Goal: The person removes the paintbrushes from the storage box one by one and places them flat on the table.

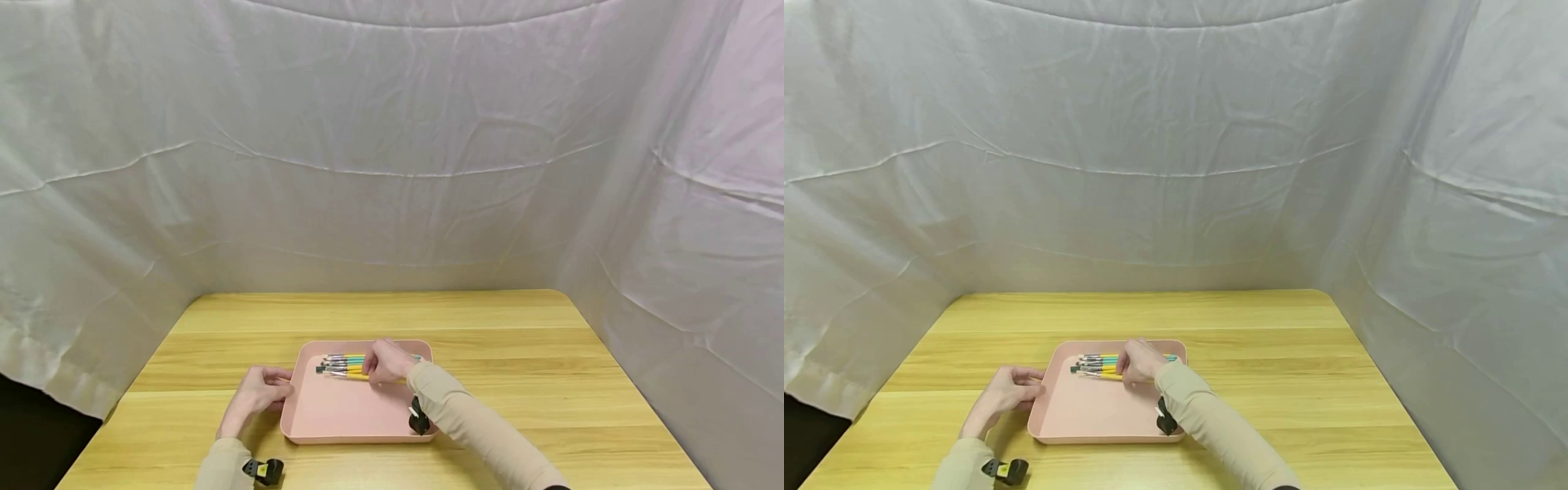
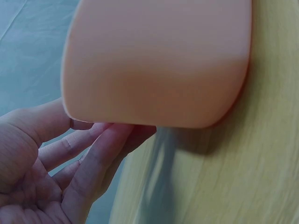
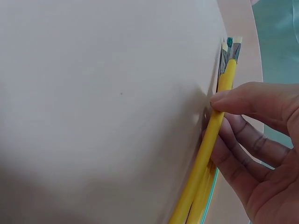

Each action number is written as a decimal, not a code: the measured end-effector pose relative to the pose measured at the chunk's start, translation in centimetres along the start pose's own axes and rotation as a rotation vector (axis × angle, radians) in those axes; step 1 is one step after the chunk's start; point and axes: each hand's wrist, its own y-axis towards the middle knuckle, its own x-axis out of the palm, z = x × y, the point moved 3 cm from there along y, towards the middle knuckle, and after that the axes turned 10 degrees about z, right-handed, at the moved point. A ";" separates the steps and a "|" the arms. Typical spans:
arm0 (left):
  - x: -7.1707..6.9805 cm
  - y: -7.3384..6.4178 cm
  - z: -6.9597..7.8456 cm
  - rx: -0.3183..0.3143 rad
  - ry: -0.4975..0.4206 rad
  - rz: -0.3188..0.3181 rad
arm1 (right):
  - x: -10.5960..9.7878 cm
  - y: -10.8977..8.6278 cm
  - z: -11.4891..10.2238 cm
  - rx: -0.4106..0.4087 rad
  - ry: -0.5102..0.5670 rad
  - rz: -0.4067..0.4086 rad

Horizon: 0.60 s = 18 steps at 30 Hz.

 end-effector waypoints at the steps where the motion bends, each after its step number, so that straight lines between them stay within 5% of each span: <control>1: 0.0 0.0 0.0 0.000 -0.002 0.000 | 0.0 0.0 0.0 0.004 0.018 -0.005; 18: -0.1 0.0 -0.2 0.021 -0.039 -0.029 | -0.7 -0.7 0.2 0.124 0.306 -0.082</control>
